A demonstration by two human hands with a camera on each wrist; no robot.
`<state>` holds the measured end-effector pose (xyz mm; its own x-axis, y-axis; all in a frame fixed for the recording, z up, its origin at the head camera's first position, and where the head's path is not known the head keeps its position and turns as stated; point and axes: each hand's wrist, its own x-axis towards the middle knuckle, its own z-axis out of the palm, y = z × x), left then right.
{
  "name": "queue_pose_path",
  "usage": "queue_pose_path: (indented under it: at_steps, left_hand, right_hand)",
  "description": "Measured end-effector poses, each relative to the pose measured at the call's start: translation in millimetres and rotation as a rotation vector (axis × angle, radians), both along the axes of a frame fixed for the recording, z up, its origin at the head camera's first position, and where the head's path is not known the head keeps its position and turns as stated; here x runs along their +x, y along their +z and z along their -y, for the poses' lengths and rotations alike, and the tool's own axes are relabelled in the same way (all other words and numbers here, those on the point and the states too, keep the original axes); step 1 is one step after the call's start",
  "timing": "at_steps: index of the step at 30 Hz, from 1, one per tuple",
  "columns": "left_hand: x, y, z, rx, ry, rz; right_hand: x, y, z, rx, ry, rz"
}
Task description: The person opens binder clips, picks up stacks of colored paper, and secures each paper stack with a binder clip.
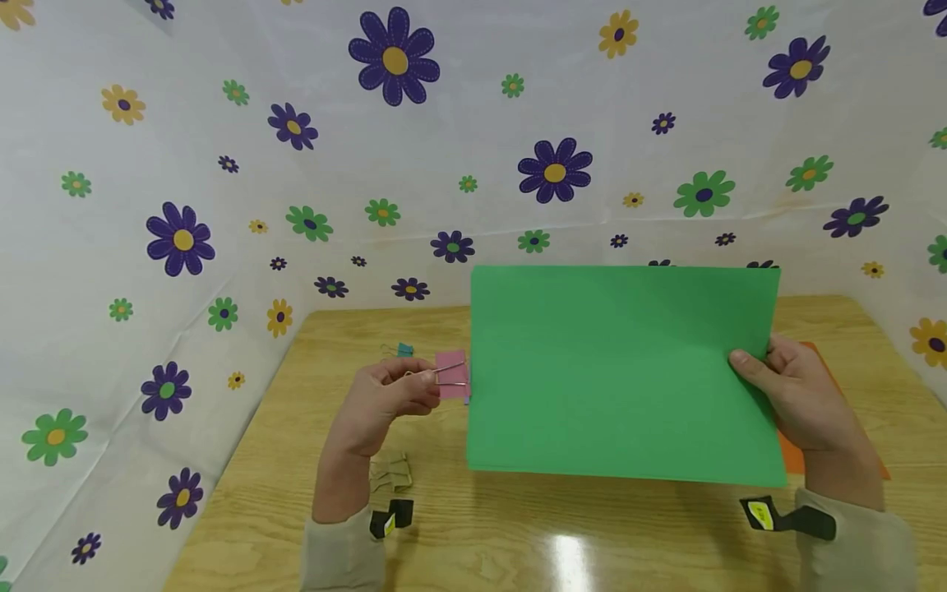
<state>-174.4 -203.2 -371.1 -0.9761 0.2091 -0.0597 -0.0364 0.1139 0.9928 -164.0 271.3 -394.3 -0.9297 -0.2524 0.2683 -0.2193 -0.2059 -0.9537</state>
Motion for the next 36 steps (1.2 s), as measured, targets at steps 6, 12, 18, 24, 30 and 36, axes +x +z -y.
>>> queue_pose_path:
  at_steps: [6,12,18,24,30,36]
  left_hand:
    - [1.2,1.3,1.7,-0.039,-0.015,-0.015]
    - [1.0,0.8,1.9,-0.082,-0.031,-0.029]
    - [-0.3,-1.2,3.4,-0.081,-0.035,-0.021]
    - [1.2,-1.0,4.4,-0.086,-0.036,-0.026]
    - [2.1,-0.3,0.4,-0.116,-0.007,-0.023]
    - [3.0,-0.4,-1.5,-0.135,-0.005,-0.031]
  right_hand:
    - [1.8,1.5,-1.3,0.017,0.015,0.012]
    - [2.2,1.1,-2.4,0.01,0.029,-0.007]
    - [3.0,-1.3,-3.6,-0.011,0.045,-0.023]
    - [3.1,-0.7,-3.0,0.014,0.032,-0.007]
    - [3.6,-0.2,-2.8,0.037,0.021,0.015]
    - [4.2,0.3,-1.6,0.081,0.003,0.013]
